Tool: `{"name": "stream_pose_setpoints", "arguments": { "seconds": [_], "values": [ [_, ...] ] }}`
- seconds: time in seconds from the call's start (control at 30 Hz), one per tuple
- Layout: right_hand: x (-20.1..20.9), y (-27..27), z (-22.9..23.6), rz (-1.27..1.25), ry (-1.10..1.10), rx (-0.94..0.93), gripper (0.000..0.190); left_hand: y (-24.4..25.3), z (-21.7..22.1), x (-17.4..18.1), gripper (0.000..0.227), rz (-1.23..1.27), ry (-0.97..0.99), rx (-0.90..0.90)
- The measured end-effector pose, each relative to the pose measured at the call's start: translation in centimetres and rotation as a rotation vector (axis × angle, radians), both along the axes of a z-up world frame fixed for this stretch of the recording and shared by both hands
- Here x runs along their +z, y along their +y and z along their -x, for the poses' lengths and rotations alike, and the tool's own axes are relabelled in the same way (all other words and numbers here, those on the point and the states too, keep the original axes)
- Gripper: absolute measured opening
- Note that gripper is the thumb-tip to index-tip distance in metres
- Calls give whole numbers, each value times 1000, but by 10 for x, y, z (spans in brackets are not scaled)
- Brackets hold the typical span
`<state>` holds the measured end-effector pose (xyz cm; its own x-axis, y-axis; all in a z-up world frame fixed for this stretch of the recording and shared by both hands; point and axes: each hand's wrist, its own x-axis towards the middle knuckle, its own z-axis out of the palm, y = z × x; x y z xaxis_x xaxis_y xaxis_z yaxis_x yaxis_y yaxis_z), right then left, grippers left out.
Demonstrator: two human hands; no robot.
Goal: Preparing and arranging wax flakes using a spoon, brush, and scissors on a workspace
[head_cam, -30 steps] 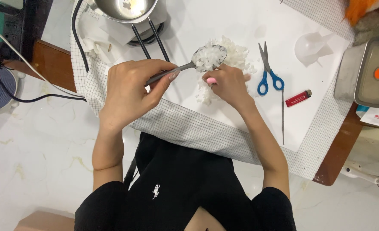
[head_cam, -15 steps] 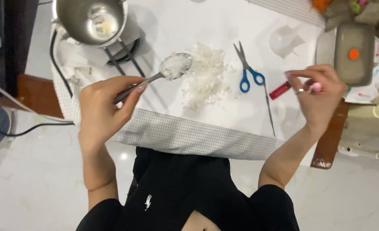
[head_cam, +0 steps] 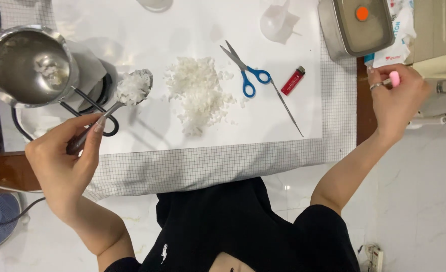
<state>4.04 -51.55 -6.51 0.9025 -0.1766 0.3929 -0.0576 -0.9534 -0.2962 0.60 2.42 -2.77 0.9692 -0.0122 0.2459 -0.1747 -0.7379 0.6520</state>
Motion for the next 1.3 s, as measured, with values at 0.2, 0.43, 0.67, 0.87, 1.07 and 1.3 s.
{"name": "stream_pose_setpoints", "arguments": {
  "seconds": [0.2, 0.43, 0.67, 0.87, 1.07, 1.3],
  "values": [
    [-4, 51, -23, -48, 18, 292, 9, 22, 8, 15, 11, 5, -56, 103],
    [18, 141, -39, -395, 183, 487, 12, 65, 30, 25, 12, 5, -155, 270],
    [29, 212, -51, -907, 315, 774, 12, 84, 39, 15, 9, 32, -143, 324],
    [24, 243, -50, -1009, 421, 1013, 10, 100, 38, 6, 11, 8, -104, 351],
    [32, 259, -40, -1074, 513, 1076, 11, 106, 34, 0, 11, -50, -105, 343],
    [32, 210, -36, -1073, 231, 824, 7, 111, 34, -8, 11, -100, -73, 321]
  ]
}}
